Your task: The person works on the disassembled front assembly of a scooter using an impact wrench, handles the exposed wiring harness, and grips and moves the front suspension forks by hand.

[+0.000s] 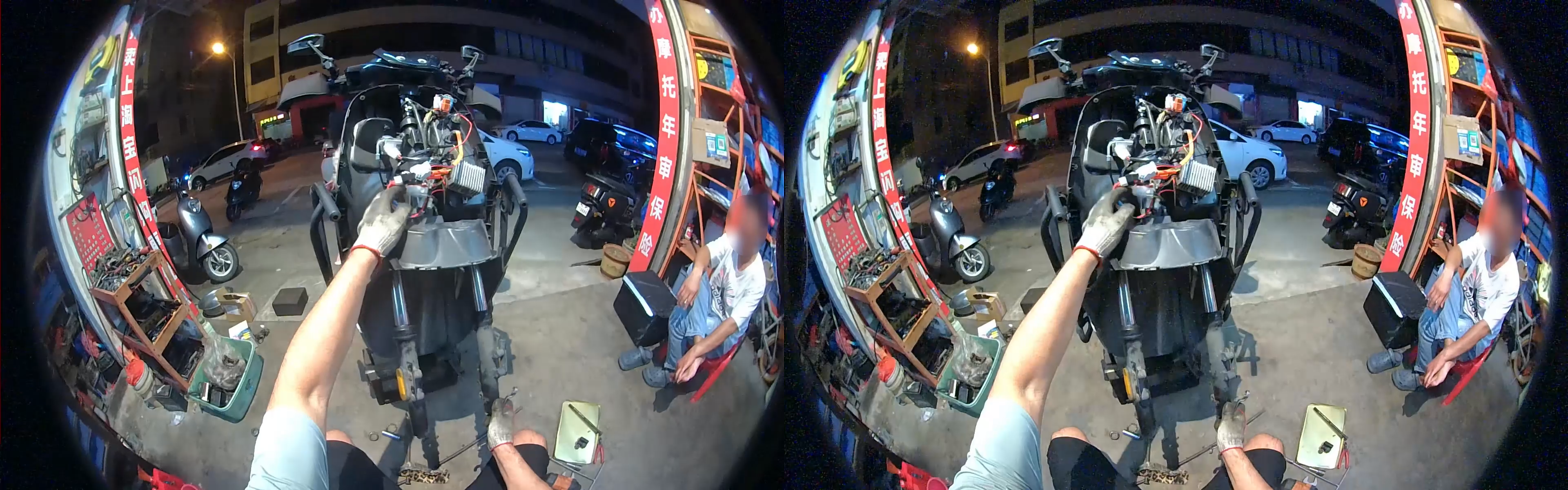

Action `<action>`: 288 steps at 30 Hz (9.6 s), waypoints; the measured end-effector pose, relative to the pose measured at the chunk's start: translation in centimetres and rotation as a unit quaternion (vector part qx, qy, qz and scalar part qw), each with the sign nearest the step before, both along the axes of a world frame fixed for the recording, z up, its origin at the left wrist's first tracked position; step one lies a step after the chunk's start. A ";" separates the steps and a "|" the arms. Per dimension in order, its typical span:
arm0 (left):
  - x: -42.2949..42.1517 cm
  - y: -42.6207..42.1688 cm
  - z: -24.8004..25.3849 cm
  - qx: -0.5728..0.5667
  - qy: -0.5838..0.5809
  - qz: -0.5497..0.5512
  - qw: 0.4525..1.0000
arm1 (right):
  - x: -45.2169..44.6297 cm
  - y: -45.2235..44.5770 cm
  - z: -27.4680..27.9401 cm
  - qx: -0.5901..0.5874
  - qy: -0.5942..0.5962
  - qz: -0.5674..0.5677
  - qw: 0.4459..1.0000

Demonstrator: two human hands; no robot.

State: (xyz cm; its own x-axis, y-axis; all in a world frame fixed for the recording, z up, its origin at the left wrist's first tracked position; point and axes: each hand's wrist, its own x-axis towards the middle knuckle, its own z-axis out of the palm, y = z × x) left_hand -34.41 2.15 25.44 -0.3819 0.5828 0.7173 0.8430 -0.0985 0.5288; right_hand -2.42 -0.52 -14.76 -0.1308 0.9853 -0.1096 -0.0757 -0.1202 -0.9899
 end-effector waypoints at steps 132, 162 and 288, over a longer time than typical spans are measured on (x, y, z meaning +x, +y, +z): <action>0.6 1.1 0.2 -0.054 0.135 0.060 0.988 | -0.6 0.5 -0.4 0.004 -0.069 -0.022 0.997; 1.2 2.3 2.5 -0.241 0.168 0.001 0.956 | -1.3 1.8 -3.3 -0.012 0.021 -0.010 1.000; 10.1 -13.2 -40.5 -0.149 -0.459 -0.012 0.876 | 0.1 -7.0 2.8 0.040 0.045 -0.007 0.998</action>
State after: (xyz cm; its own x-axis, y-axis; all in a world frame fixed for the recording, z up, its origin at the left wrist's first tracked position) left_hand -24.29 -11.09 -15.10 -0.7037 0.7069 -0.0712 0.0480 0.1473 0.9879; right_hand -2.36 -7.53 -12.00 -0.1225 0.9923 -0.0188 -0.1666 -0.0392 -0.9852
